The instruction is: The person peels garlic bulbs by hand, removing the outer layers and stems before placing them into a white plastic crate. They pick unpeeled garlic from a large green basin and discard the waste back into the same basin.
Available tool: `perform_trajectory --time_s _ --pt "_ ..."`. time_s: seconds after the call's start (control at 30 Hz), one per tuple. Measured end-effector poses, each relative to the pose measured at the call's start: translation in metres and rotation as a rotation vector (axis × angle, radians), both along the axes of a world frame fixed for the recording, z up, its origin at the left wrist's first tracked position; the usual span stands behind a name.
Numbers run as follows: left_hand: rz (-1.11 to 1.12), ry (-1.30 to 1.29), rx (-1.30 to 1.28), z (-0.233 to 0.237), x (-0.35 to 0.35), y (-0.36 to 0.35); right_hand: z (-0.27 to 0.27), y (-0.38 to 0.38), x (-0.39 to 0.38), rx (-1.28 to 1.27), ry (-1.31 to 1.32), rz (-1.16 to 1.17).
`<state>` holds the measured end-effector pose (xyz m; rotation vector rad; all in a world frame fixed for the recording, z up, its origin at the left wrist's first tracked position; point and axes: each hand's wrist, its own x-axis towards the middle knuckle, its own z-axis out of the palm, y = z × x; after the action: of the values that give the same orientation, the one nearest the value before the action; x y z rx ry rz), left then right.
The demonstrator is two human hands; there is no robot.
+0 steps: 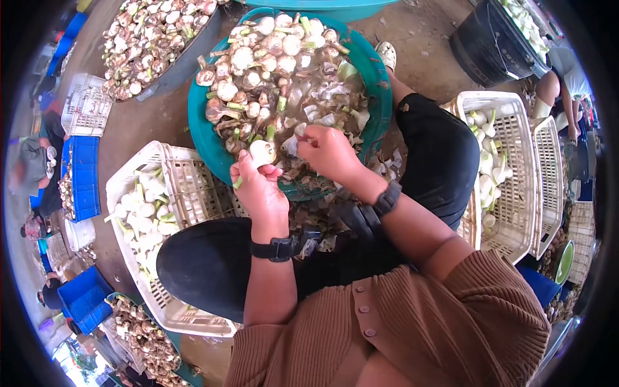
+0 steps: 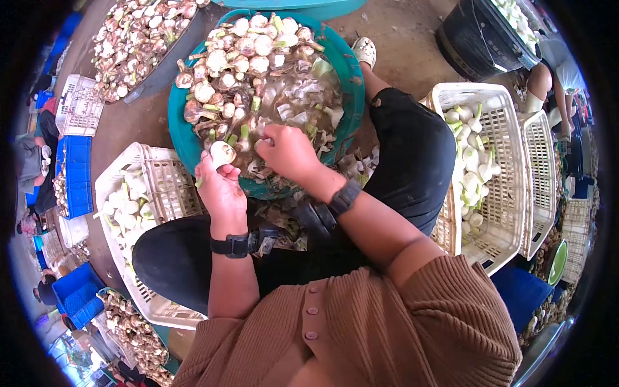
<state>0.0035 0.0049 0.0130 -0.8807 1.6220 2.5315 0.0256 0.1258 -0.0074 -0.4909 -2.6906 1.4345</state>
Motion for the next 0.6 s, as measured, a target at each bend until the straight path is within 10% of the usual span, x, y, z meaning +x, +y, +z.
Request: perform_trajectory --time_s 0.1,0.27,0.47,0.6 --pt "-0.095 0.169 -0.107 -0.008 0.006 0.002 0.025 -0.018 0.008 -0.041 0.369 0.092" --pt "-0.129 0.337 -0.285 -0.005 0.008 0.009 0.024 -0.022 -0.003 0.069 0.241 -0.002" --pt "-0.075 -0.225 0.537 -0.007 -0.001 -0.030 -0.047 0.026 -0.004 0.133 -0.152 -0.121" --pt "0.043 -0.159 0.788 -0.018 -0.007 -0.046 -0.017 0.006 -0.003 0.090 0.129 0.173"
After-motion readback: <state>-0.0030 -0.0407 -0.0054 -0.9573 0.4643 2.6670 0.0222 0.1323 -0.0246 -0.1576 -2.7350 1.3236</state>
